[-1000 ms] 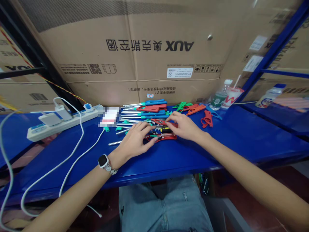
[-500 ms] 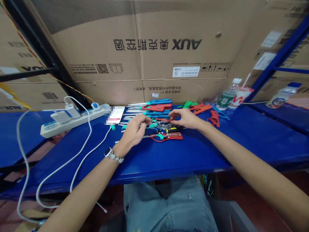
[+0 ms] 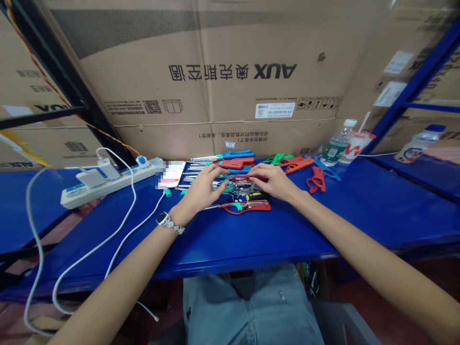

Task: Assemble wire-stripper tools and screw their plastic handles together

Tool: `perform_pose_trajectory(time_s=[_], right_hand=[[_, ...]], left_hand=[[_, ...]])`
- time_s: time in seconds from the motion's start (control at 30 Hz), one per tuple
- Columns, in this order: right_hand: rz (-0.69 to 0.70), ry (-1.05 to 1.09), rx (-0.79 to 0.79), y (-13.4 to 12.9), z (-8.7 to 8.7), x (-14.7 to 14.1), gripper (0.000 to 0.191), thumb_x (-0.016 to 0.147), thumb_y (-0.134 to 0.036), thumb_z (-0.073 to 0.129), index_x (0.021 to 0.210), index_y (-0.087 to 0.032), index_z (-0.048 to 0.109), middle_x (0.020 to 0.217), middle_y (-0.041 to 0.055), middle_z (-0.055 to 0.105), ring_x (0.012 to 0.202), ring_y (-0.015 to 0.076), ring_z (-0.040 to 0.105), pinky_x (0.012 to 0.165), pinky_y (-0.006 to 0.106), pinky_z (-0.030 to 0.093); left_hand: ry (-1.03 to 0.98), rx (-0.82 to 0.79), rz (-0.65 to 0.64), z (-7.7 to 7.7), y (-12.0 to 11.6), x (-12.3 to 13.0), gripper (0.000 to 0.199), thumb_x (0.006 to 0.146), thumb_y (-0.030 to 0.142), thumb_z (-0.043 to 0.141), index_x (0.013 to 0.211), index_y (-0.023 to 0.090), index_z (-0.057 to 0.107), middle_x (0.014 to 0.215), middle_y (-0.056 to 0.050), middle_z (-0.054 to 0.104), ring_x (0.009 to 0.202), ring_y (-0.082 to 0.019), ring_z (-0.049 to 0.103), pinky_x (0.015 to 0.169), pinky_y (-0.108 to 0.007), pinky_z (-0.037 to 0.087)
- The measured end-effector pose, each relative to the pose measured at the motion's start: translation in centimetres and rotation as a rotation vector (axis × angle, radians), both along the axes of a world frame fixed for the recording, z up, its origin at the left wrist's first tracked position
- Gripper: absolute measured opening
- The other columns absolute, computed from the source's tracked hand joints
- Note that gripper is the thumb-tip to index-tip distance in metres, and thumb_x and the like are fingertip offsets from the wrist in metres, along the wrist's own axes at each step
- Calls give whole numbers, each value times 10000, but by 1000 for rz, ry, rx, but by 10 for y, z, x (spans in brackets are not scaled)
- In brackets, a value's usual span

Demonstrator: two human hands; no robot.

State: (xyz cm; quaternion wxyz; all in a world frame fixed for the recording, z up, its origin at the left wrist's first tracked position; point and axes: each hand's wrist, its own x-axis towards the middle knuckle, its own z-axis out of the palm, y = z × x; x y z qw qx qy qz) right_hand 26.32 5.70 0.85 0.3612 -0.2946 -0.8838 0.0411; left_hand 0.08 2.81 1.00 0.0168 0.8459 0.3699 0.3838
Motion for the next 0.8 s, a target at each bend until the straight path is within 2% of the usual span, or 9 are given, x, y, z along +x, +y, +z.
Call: perform_pose_trajectory(time_s=[0.1,0.13,0.23,0.33,0.4,0.47,0.57,0.63,0.8], right_hand=[[79,91,25,-16,1,-4,201,998,-232,574,1048,-231,769,1059,75,761,985,212,710,868,399,575],[99,108,32,-22,1,-6,197,1000,-238,580,1064,-230,767,1075,76,759,995,209,712,876,399,576],[110,112,69,-38,-3,-12,199,994,-235,596,1089,-235,770,1096,81,759,1024,219,711,896,423,568],[145,126,40,-47,-5,-16,193,982,-243,610,1076,-248,778,1077,73,756,1009,215,711,903,427,569],[177,155,-52,-49,-5,-17,186,959,-262,652,1100,-243,773,1099,78,746,1019,212,710,906,415,576],[192,161,-164,-49,-3,-16,226,929,-285,701,1141,-235,760,1123,83,744,1031,213,708,903,405,578],[169,90,-253,-48,1,-12,272,922,-319,714,1178,-235,742,1094,73,762,931,196,714,845,384,575],[151,8,-232,-49,3,-10,272,924,-357,710,1166,-236,742,1069,68,767,885,193,709,811,375,558],[72,-211,-43,-61,8,-17,403,843,-464,791,1156,-217,735,1116,95,766,1022,271,696,906,451,472]], left_hand=[[-57,-89,-2,6,-3,2,316,1003,426,565,1197,196,663,1188,-106,691,1095,-255,649,941,-417,528],[-84,-152,2,7,-6,2,344,1021,456,529,1196,195,670,1133,-98,714,1031,-240,670,894,-392,538],[-131,-404,-40,5,-13,-1,440,1052,501,427,1051,168,714,790,-55,717,730,-184,665,695,-319,522],[-173,-593,-133,0,-17,-8,431,1015,505,484,917,162,727,656,-28,656,597,-148,588,571,-274,452],[-215,-608,-138,-1,-17,-12,403,983,504,537,864,171,730,678,-31,661,601,-139,566,563,-268,432],[-249,-558,-102,-1,-18,-14,396,962,506,569,804,179,728,686,-34,662,606,-135,543,573,-276,421],[-258,-511,-73,0,-20,-14,375,947,492,593,778,187,732,671,-28,647,589,-128,496,562,-285,388],[-261,-521,-66,0,-21,-10,356,937,475,600,772,186,729,642,-17,620,564,-120,457,538,-284,354],[-403,-454,78,-3,-24,3,399,930,439,597,625,182,599,550,16,489,516,-105,364,498,-284,271]])
